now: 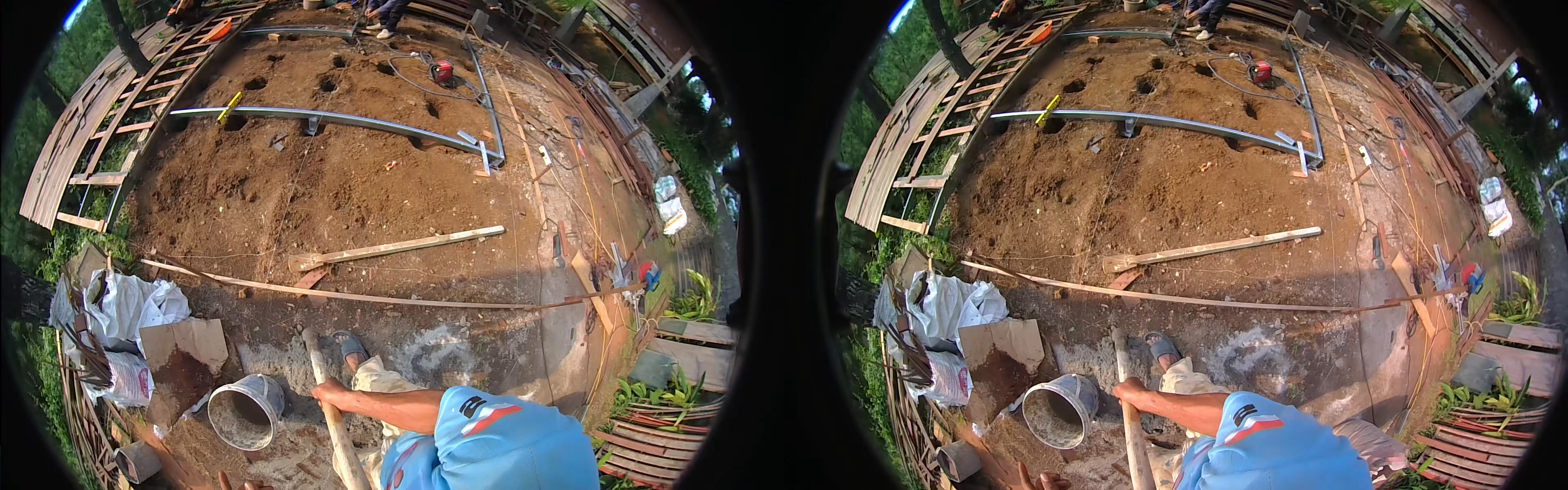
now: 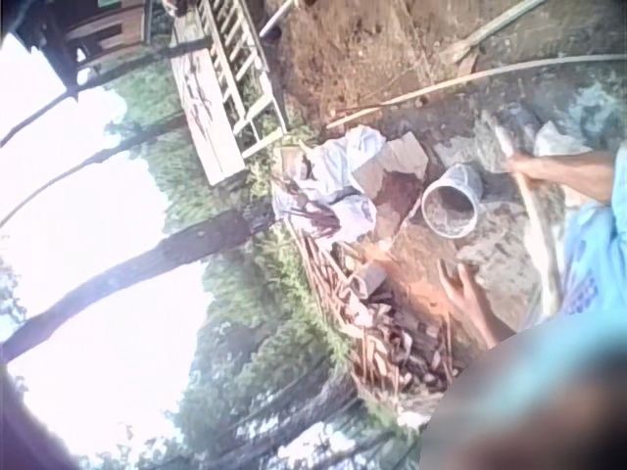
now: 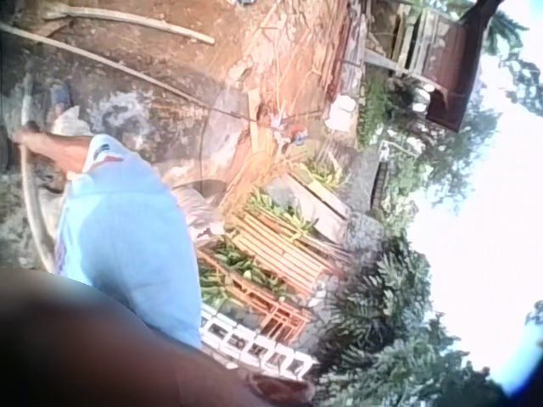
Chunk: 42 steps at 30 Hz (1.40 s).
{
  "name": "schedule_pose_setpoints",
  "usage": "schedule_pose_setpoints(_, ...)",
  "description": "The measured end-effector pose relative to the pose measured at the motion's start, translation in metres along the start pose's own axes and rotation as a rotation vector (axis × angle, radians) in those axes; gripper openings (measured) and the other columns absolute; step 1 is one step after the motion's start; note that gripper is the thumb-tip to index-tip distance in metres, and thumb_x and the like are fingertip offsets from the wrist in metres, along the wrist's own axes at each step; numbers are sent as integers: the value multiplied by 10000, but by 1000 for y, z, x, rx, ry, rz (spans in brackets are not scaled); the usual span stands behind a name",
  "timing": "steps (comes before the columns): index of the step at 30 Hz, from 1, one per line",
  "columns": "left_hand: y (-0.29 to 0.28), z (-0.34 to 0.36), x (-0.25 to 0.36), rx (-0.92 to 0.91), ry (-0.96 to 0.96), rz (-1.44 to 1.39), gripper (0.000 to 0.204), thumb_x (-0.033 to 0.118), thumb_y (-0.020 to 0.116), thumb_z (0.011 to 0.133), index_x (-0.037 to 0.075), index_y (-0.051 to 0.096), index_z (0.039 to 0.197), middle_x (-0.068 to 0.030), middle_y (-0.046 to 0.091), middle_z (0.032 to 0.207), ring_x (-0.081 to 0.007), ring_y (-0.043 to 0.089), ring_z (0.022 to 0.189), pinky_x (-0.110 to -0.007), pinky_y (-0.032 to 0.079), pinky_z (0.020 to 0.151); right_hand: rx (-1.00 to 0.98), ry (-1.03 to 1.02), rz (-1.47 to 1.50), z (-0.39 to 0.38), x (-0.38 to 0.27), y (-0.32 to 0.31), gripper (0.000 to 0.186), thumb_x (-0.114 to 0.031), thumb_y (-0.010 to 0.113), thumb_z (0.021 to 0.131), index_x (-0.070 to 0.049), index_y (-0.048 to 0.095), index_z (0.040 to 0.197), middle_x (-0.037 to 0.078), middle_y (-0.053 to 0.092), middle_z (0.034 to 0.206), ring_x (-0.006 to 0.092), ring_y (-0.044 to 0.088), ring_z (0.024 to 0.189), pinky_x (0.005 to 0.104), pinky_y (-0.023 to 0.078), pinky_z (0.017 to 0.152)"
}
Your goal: The person mixes wet concrete on the ground using a hoe, then scoops it with a trowel and applies it to metal frame joints. They walk around the site, retrieve a trowel, and continue applying concrete to multiple joints while another person works nearby.
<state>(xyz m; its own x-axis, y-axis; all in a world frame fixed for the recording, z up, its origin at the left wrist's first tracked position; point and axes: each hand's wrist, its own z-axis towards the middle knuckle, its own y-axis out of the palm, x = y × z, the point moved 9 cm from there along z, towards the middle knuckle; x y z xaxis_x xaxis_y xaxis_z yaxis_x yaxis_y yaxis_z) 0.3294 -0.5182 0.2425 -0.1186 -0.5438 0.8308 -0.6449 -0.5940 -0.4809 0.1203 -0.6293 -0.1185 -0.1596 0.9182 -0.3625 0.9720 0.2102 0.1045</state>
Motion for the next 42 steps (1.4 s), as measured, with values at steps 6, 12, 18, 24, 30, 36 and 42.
schedule_pose_setpoints(6,0,93,23,-43,163,-7,526,206,671,978,33,505,1446,-126,657,951,-173,585,720,-307,498,615,99,-192,301,14,-114,-78,114,-126,655,766,-27,606,739,87,569,605,232,565,475,421,465,424)
schedule_pose_setpoints(12,17,251,52,-185,323,83,582,260,696,950,8,503,1437,-145,679,948,-190,629,753,-324,518,565,148,-285,747,-8,-186,-159,83,-93,610,835,-42,572,783,80,557,615,207,573,501,385,522,492)
schedule_pose_setpoints(18,140,345,153,-509,488,226,520,235,662,964,-19,521,1395,-85,642,868,-152,587,679,-298,507,595,235,-389,1322,-25,-185,-230,116,-6,572,807,-48,483,869,110,494,728,263,529,575,460,491,556)
schedule_pose_setpoints(24,306,292,263,-655,1029,485,419,230,669,972,10,594,1321,-48,629,836,-152,554,705,-320,472,617,373,-358,1814,-6,-129,-303,172,39,547,787,-72,451,877,97,452,802,258,470,641,477,413,543)
schedule_pose_setpoints(30,429,226,283,-992,991,577,584,143,721,869,-39,520,1386,-98,660,698,-158,604,614,-327,476,594,555,-268,2085,9,-48,-341,228,-42,573,814,-109,497,1018,106,485,1007,303,549,860,530,469,690)
schedule_pose_setpoints(36,526,241,321,-1022,1033,825,594,203,745,834,-29,560,1349,-141,696,745,-236,670,653,-389,511,645,641,-385,2288,-4,5,-378,266,-98,595,818,-112,508,1069,124,518,1073,331,566,915,559,476,757)
schedule_pose_setpoints(42,670,369,304,-1080,478,707,448,160,677,871,-10,605,1279,-97,655,713,-179,637,561,-332,510,479,790,-473,2395,-19,36,-424,286,-153,550,854,-80,529,1130,155,596,1112,388,621,1067,584,517,918)
